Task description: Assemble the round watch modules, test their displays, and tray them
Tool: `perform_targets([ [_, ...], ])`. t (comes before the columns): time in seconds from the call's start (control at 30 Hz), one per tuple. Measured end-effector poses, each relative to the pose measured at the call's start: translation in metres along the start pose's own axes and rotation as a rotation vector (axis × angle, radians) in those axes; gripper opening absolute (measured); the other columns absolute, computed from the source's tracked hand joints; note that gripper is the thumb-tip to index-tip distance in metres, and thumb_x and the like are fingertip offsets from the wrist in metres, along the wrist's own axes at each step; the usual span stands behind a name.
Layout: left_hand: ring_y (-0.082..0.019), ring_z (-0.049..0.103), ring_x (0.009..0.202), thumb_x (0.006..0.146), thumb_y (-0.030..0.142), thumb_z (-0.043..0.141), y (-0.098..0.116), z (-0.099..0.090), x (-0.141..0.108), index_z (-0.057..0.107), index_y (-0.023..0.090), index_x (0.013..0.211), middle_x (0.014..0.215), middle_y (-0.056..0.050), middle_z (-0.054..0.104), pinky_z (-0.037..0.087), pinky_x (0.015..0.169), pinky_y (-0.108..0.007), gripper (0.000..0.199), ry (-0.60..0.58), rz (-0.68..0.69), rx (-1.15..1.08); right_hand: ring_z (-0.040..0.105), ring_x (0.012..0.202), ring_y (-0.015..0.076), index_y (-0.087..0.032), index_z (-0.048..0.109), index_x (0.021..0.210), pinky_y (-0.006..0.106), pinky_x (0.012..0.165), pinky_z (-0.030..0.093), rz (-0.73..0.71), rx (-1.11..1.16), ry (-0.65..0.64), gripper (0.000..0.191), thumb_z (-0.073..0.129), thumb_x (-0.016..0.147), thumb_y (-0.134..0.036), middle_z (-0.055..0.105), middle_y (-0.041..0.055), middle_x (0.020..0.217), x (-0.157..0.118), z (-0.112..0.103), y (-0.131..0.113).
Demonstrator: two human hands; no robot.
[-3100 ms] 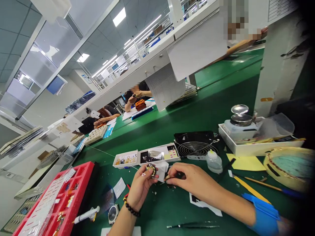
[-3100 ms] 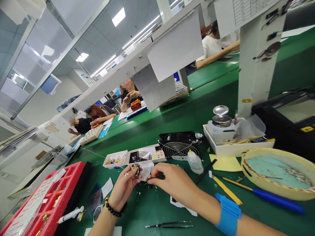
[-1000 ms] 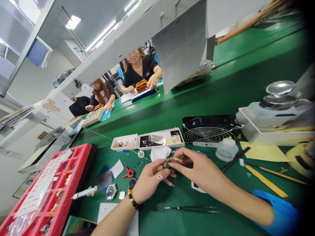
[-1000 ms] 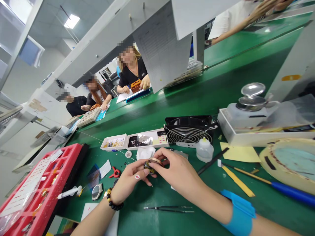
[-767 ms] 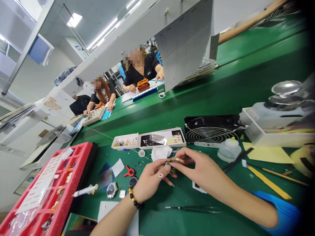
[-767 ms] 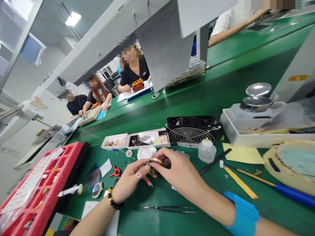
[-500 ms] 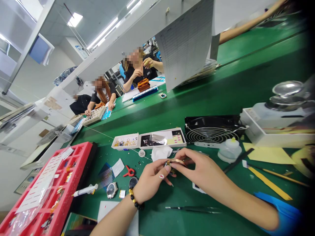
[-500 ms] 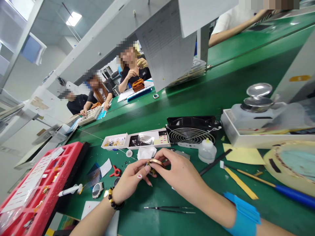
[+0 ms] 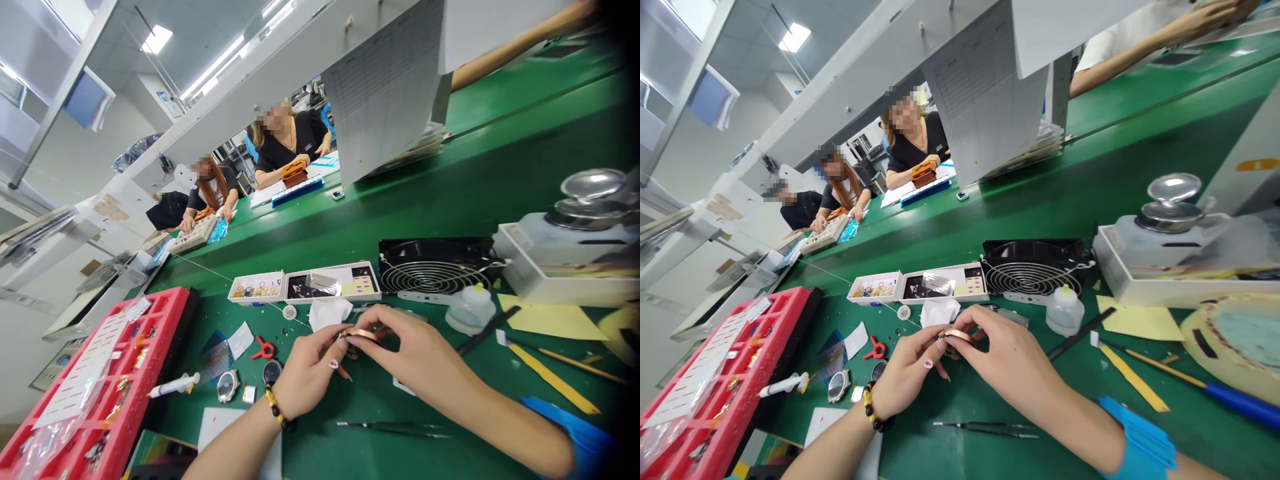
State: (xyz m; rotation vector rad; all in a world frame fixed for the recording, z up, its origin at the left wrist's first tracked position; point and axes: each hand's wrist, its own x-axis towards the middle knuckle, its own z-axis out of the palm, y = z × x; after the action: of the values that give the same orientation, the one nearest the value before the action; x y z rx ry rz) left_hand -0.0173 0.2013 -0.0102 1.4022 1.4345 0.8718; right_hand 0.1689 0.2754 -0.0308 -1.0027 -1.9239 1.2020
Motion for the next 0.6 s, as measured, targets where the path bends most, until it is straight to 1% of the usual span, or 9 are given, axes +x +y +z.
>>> perform_targets([
  [0.27, -0.016, 0.070, 0.068, 0.105, 0.044, 0.049, 0.0013, -0.0004, -0.0029, 0.065, 0.023, 0.136, 0.092, -0.004, 0.073, 0.054, 0.072, -0.027, 0.041, 0.054, 0.067, 0.203, 0.066, 0.079, 0.0201, -0.028, 0.063, 0.085, 0.031, 0.072, 0.052, -0.058, 0.014, 0.022, 0.016, 0.063, 0.094, -0.042, 0.069, -0.0023, 0.086, -0.0017, -0.0015, -0.0006],
  [0.43, -0.016, 0.070, 0.071, 0.105, 0.041, 0.047, 0.0037, 0.0001, -0.0043, 0.067, 0.024, 0.132, 0.098, -0.004, 0.076, 0.054, 0.075, -0.028, 0.038, 0.087, 0.107, 0.284, 0.063, 0.074, 0.0193, -0.028, 0.063, 0.084, 0.030, 0.069, 0.050, -0.108, 0.008, 0.033, 0.016, 0.064, 0.094, -0.040, 0.065, -0.0022, 0.081, -0.0011, -0.0022, -0.0013],
  [0.6, -0.017, 0.070, 0.074, 0.105, 0.039, 0.048, 0.0029, -0.0004, -0.0066, 0.068, 0.022, 0.130, 0.103, -0.005, 0.077, 0.054, 0.076, -0.028, 0.036, 0.109, 0.146, 0.328, 0.063, 0.075, 0.0182, -0.028, 0.063, 0.084, 0.030, 0.070, 0.050, -0.144, 0.013, 0.035, 0.015, 0.063, 0.095, -0.038, 0.064, -0.0026, 0.082, -0.0021, -0.0022, -0.0006],
])
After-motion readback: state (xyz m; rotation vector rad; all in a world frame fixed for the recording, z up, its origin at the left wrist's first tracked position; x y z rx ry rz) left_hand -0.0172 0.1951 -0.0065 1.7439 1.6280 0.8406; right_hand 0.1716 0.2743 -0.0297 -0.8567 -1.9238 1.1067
